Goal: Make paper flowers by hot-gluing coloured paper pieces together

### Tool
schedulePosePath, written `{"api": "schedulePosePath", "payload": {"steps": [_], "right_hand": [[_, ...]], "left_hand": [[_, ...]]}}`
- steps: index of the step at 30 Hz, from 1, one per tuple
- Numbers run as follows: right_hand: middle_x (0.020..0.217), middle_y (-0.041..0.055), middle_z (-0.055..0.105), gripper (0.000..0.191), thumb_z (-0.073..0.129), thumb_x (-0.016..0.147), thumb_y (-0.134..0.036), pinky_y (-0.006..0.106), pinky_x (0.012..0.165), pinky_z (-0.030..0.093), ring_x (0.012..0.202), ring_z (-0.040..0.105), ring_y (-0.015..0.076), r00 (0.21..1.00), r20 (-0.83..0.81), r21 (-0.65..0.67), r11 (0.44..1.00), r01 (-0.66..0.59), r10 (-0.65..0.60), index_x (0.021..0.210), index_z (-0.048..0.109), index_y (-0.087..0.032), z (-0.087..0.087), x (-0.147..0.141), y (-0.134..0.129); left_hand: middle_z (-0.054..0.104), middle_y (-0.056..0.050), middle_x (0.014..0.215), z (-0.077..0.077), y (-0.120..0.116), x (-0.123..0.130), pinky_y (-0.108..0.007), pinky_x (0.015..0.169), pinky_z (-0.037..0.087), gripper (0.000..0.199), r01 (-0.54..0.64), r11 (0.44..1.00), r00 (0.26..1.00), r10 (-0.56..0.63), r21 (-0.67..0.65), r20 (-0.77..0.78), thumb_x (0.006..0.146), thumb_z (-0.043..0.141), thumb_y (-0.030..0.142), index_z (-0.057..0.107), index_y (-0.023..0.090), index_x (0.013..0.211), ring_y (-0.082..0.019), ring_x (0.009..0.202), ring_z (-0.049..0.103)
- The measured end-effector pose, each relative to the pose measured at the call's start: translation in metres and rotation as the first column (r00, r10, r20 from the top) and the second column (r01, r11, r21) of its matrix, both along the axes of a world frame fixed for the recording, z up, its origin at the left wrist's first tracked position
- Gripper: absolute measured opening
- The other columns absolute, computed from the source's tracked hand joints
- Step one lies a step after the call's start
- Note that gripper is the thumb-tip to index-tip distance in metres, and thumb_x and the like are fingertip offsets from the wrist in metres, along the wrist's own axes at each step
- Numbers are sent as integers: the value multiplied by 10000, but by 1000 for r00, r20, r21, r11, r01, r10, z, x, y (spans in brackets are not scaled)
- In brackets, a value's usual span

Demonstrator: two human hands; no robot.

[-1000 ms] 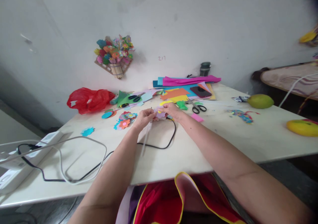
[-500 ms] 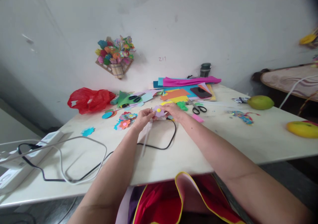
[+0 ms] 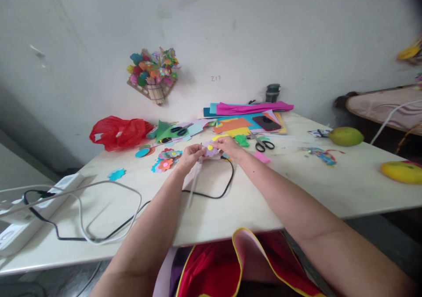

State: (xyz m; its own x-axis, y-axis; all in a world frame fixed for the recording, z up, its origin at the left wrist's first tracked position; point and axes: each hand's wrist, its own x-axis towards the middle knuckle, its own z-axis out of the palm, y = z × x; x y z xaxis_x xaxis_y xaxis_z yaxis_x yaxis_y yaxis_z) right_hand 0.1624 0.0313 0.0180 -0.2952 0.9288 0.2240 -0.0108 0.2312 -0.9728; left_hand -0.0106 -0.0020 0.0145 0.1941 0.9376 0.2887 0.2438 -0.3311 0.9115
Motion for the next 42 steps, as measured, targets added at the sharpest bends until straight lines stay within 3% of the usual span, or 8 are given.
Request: {"api": "schedulePosePath", "payload": {"steps": [5,11,15,20,30,36,42], "right_hand": [[601,25,578,356,634,649,-488,206,414,359,559,510,115,999,-9,-25,998,-52,52,636,596,-135,-1,2,-1],[498,-36,489,341,701,575,-441,197,402,341,464,436,77,1000,1,20,999,-30,30,556,526,-148,-4,-1,1],[471,-36,490,336,712,556,-423,201,396,334,440,430,75,999,-45,-56,998,-17,14,547,516,-150,-4,-3,0],[574,8,564,317,677,601,-434,199,376,339,507,481,99,995,-88,-124,991,-58,47,652,593,-132,0,-2,-2],[591,30,594,235,642,655,-367,187,393,343,546,522,108,998,-56,-58,998,-27,24,647,625,-132,3,2,-1],[545,15,579,171,637,651,-292,195,402,356,500,497,98,1000,-4,6,1000,15,-15,584,614,-135,5,-1,-3],[534,2,560,210,652,628,-333,183,398,346,500,486,89,999,8,1,999,-43,43,589,608,-131,4,-3,-5]], "left_hand": [[588,-13,595,0,0,0,-213,500,333,311,-7,1000,1000,7,-13,19,719,594,452,597,141,696,-92,523,480],[581,-8,554,1,-2,2,-217,487,338,298,-17,1000,1000,17,5,-5,695,620,441,609,144,678,-102,512,496],[584,-7,561,0,-2,3,-215,481,338,294,-24,999,1000,24,24,-11,692,630,436,611,143,665,-96,503,486],[587,-9,590,1,-1,2,-207,486,335,300,20,1000,999,-21,18,43,723,608,438,597,141,682,-84,513,471],[592,-7,589,3,-1,3,-199,456,321,288,-21,1000,986,24,-23,166,669,664,416,592,137,651,-62,472,434],[600,-25,596,6,-4,3,-202,462,353,323,-10,998,983,20,-56,182,675,645,452,606,132,686,-94,527,511],[573,0,529,5,-3,5,-197,433,343,366,-75,994,971,91,-80,221,584,716,468,555,140,613,-70,444,464]]}}
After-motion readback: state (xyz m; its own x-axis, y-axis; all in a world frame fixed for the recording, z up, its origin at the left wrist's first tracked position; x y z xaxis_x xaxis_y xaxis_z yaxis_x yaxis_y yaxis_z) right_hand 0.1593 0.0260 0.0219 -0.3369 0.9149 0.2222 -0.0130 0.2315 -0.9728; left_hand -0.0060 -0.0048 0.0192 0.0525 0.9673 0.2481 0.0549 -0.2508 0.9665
